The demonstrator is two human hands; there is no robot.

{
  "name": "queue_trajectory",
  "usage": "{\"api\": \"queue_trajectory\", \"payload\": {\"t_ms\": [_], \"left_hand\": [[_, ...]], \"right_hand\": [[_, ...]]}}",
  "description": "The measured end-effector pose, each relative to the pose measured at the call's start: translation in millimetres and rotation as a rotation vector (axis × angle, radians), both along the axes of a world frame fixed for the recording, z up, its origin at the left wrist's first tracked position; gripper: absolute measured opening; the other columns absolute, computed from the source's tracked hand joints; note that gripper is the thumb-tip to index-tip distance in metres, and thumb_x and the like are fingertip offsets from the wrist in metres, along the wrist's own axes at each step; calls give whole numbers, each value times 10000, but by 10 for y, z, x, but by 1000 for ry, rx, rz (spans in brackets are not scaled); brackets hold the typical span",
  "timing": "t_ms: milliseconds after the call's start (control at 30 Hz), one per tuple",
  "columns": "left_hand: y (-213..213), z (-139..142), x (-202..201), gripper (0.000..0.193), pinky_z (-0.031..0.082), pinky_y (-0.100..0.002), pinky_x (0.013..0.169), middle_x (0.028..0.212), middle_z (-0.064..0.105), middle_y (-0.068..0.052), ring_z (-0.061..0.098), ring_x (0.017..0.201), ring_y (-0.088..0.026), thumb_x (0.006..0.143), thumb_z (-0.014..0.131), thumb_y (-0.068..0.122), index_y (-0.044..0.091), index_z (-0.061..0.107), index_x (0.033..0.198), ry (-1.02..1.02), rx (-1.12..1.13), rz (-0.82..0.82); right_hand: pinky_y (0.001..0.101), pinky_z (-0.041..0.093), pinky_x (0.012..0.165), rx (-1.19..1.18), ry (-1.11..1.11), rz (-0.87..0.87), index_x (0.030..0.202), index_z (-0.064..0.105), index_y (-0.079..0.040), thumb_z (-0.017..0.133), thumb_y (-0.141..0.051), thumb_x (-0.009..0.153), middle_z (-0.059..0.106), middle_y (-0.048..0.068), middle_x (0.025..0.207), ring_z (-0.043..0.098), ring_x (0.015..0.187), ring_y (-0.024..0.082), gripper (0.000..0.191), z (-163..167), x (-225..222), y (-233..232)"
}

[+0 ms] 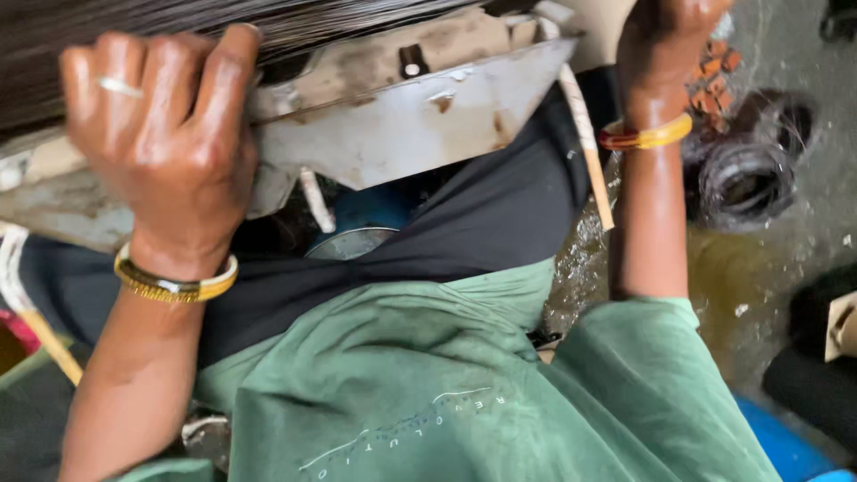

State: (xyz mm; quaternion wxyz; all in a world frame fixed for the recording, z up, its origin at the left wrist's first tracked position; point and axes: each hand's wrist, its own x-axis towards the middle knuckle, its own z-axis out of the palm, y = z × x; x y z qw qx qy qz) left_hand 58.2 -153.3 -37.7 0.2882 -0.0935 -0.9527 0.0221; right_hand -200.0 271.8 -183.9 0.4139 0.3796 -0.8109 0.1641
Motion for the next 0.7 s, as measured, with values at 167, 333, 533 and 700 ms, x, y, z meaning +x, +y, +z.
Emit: {"api": "queue_trajectory", "payload": {"t_ms": [167, 333, 533, 700], "left_hand": [[-155, -107, 57, 263, 444, -372, 869, 1120, 576, -80, 573, 1002, -263, 976, 589, -33, 25, 630, 1230, 26, 85, 38], [-126, -226, 37, 262, 449, -381, 799, 1058, 606, -52, 587, 931, -247, 926, 636, -28, 46, 676, 1174, 125, 83, 61], [-159, -272, -132, 263, 427, -367, 742, 1091, 634, -37, 591, 891, -200, 847, 614, -60, 49, 659, 1081, 240, 21, 52], [-210, -377, -168, 295, 434, -385, 735, 1075, 641, -46, 611, 892, -221, 825, 613, -80, 54, 671, 1082, 260, 68, 23]], "right_hand": [[451, 474, 739, 25, -275, 48, 1030, 730, 28, 718, 163, 895, 660, 201, 924, 651, 857, 391, 190, 584, 125, -494], [421, 583, 972, -48, -281, 266, 1321, 712, 53, 615, 227, 920, 713, 213, 1292, 724, 1153, 377, 448, 851, 277, -828], [442, 597, 1079, -55, -335, 188, 1343, 734, 34, 675, 196, 1019, 707, 211, 1383, 724, 1286, 380, 367, 835, 266, -858], [486, 507, 1129, 74, -203, 153, 1329, 777, 14, 668, 188, 942, 735, 197, 1353, 678, 1284, 414, 438, 845, 251, -871]]}}
